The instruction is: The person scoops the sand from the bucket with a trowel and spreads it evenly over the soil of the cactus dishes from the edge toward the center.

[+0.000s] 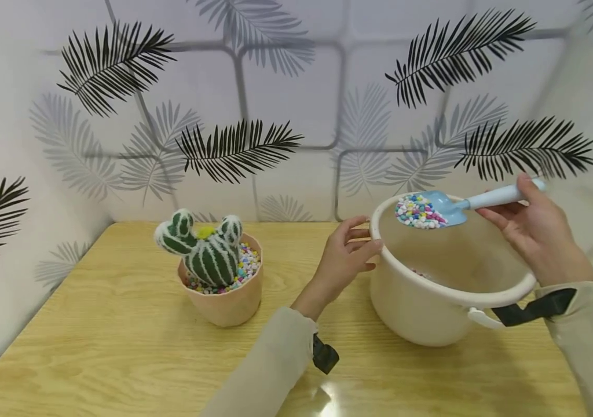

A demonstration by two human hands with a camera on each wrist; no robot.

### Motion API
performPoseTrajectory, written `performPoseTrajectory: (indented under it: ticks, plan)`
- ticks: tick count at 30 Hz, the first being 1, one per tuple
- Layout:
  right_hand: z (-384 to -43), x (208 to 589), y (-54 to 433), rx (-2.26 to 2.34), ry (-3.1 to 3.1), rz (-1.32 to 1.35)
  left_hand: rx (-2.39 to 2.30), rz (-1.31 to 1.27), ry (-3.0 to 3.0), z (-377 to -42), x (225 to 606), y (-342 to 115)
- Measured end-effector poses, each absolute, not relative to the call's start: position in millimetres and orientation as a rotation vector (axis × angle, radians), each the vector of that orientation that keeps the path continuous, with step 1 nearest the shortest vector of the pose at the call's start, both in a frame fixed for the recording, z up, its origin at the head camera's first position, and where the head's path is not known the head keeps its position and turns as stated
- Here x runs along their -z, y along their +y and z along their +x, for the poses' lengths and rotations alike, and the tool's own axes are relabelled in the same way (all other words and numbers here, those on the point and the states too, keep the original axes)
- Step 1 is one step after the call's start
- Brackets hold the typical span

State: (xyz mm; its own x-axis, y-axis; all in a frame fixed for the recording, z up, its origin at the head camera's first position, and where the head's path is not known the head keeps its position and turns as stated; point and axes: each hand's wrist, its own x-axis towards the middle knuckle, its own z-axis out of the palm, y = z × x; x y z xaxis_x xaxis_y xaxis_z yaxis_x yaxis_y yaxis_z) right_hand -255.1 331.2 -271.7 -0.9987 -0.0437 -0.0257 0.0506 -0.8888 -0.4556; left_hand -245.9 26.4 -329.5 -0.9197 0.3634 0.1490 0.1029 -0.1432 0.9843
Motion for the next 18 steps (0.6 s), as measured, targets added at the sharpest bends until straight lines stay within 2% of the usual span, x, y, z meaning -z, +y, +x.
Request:
performPoseTrajectory:
  ticks: [9,18]
  plan:
    - [-248.3,264.8,332.6,3.016,0.749,0.139,-2.122,0.661,2.058,-246.7,332.7,0.6]
    - [-231.4,258.0,327.1,3.0,0.75,0.126,-2.004,0.745,2.345,-242.1,342.8,-25.2]
